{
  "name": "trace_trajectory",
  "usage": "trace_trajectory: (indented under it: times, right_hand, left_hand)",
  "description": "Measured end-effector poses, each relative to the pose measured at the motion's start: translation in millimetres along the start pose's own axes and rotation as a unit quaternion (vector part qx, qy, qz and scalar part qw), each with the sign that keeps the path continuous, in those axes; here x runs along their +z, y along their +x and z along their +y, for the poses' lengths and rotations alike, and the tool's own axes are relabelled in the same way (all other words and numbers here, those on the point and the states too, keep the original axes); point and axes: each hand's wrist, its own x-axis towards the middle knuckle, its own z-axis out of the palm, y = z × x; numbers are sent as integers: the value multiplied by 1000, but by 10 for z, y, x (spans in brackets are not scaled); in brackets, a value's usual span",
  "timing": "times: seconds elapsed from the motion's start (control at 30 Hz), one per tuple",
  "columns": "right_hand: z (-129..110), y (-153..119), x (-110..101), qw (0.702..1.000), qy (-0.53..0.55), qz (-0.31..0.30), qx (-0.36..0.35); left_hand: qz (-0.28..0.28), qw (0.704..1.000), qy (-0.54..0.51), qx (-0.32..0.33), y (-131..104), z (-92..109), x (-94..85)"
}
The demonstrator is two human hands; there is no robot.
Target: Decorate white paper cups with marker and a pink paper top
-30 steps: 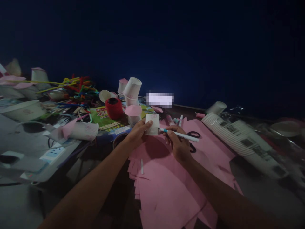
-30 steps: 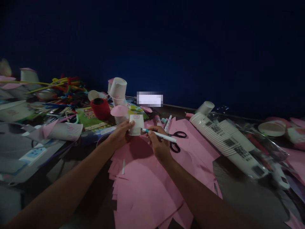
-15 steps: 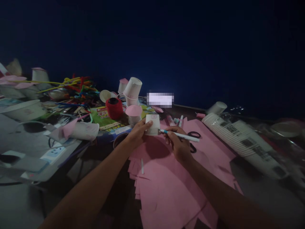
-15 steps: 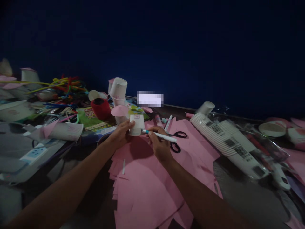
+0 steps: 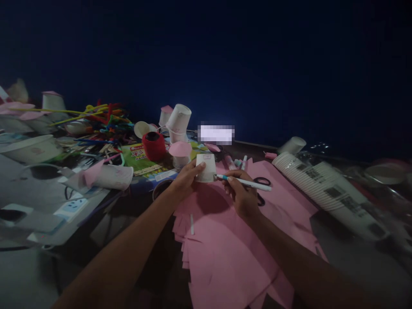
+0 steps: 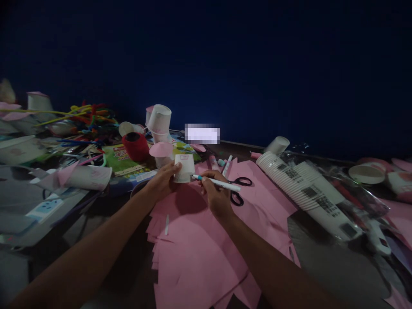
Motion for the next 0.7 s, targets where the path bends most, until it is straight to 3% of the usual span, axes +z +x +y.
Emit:
trace_trajectory:
  times: [0.7]
  right_hand:
    - [11, -1, 17, 1000, -10, -8, 3]
  left_hand:
    - [1, 1000, 4, 1, -10, 10, 28]
